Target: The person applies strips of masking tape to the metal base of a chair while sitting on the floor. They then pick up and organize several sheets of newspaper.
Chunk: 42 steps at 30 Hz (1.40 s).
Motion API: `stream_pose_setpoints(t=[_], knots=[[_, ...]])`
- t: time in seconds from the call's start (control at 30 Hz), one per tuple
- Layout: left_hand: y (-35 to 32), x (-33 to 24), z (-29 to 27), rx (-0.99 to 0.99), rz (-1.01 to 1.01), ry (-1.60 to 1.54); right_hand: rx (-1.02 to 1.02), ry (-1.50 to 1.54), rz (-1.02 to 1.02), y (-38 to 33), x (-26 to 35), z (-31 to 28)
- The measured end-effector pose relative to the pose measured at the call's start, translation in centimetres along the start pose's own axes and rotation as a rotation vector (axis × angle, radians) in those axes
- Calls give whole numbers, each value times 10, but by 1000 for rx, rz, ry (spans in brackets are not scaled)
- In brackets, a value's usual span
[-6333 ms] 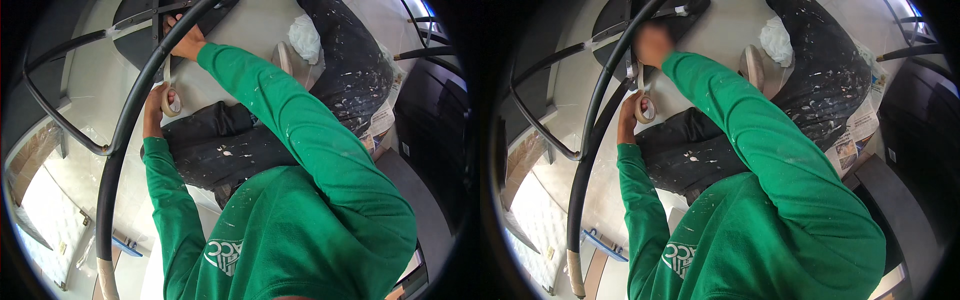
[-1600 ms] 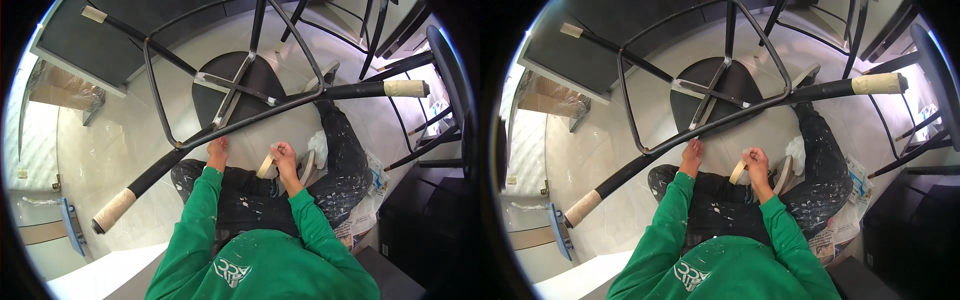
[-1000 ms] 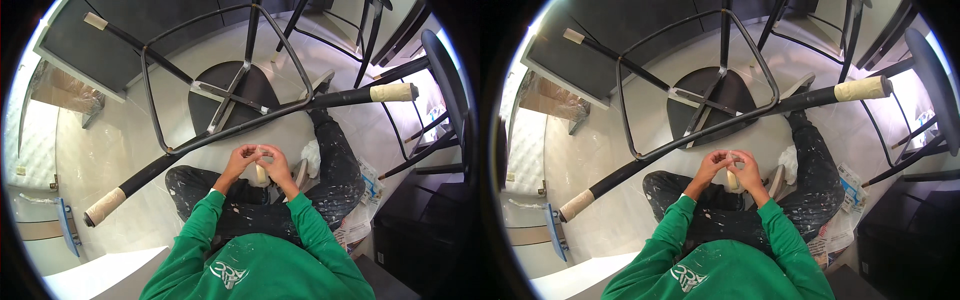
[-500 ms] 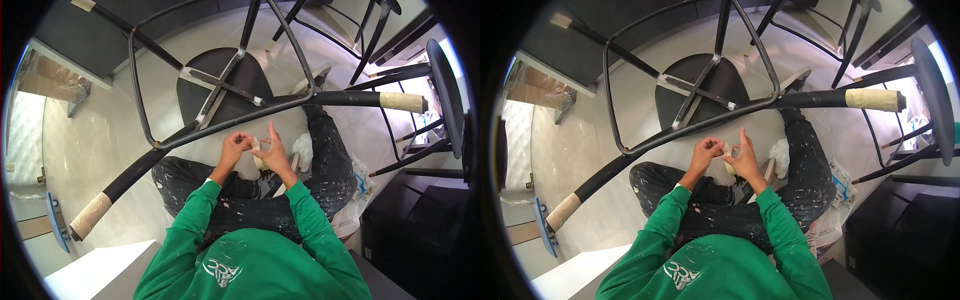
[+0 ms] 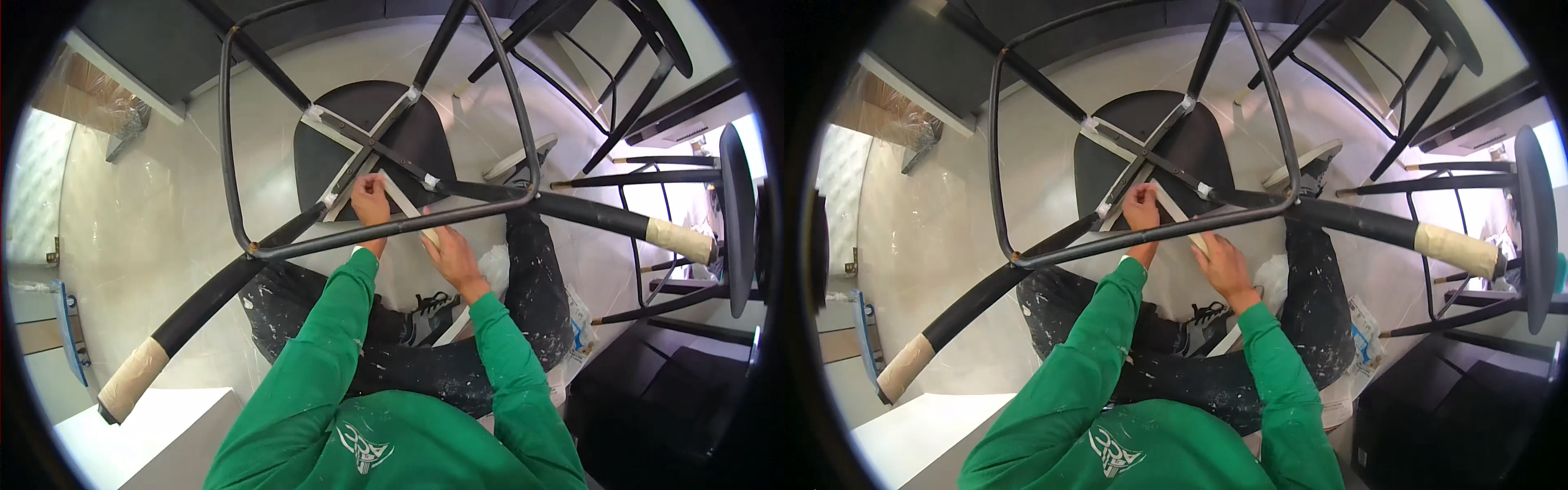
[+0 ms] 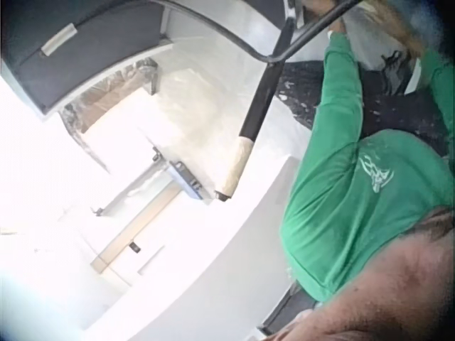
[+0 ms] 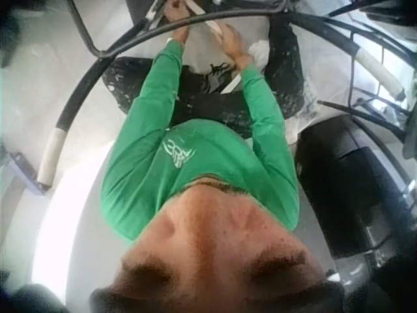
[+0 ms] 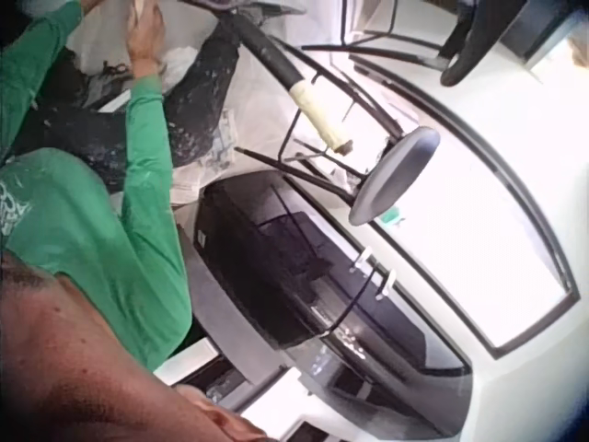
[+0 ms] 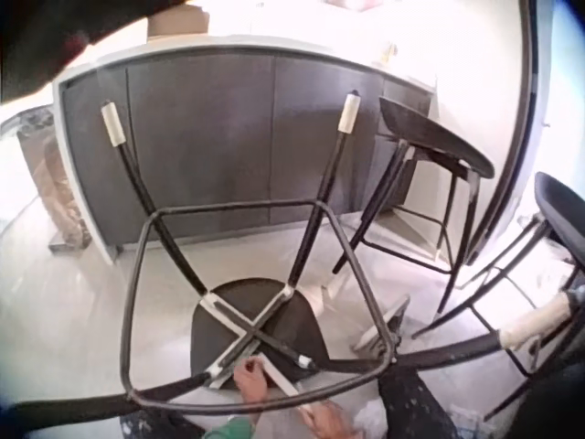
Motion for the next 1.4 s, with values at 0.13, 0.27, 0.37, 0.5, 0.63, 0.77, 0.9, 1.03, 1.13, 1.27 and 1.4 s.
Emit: stream_pose_setpoints(t=[0.13, 0.27, 0.37, 0.5, 0.63, 0.77, 0.9, 1.03, 1.13, 1.27, 1.4], knots=[[-7, -12, 16, -38, -25, 139, 166, -276, -102, 5, -27, -19], [-1, -10, 19, -55, -46, 266, 208, -423, -213, 22, -19, -24], [9, -15, 17, -74, 15, 412, 281, -514, -271, 37, -16, -22], [16, -27, 16, -85, 98, 535, 190, -570, -449, 48, -20, -18], [15, -31, 17, -63, 103, 536, 158, -621, -452, 55, -32, -9], [12, -30, 13, -138, 83, 581, 127, -587, -442, 61, -24, -1], [9, -29, 17, -188, 22, 560, 143, -596, -312, 67, -26, 4], [10, -31, 20, -212, 54, 555, 164, -644, -212, 71, -32, 13], [10, -29, 24, -180, 4, 489, 148, -639, -154, 74, -34, 15], [8, -31, 25, -255, -23, 523, 145, -659, -89, 78, -32, 16], [7, -30, 26, -261, -28, 504, 145, -667, -85, 80, -28, 17]])
Point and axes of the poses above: each hand's wrist, its own y-axis towards the middle knuckle, its own z-axis out of the palm, x = y × z, the point moved 8 cm from there along y, towards the middle knuckle, and after that the axes turned 14 degrees about y, right-handed, at the moved point
